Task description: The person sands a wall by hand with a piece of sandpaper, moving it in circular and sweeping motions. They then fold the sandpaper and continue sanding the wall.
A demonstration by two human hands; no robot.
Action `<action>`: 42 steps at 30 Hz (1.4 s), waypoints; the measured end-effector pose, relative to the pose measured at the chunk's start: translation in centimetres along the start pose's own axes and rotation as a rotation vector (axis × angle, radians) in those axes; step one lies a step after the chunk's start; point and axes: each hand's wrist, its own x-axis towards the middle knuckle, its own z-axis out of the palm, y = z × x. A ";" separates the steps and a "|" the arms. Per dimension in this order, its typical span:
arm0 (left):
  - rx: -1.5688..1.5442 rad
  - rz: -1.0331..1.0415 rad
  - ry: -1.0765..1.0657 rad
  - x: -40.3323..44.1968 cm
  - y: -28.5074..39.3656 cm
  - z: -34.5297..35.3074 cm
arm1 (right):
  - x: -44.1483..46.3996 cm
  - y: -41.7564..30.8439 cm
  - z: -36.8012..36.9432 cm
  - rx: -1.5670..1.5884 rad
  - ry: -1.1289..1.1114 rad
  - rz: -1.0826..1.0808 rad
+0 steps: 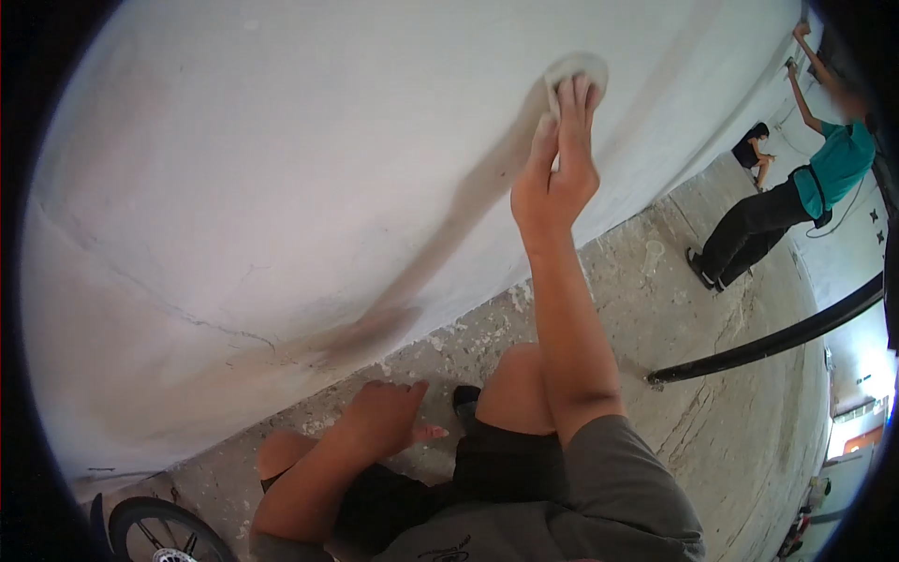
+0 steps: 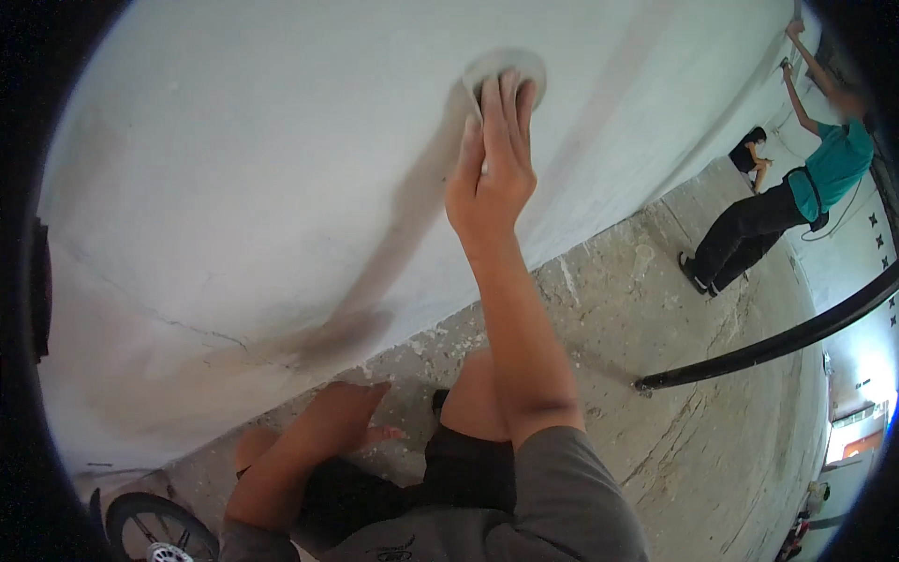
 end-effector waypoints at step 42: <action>0.015 -0.023 -0.037 -1.2 0.4 -0.8 | -5.7 8.5 -3.7 -0.017 0.082 0.759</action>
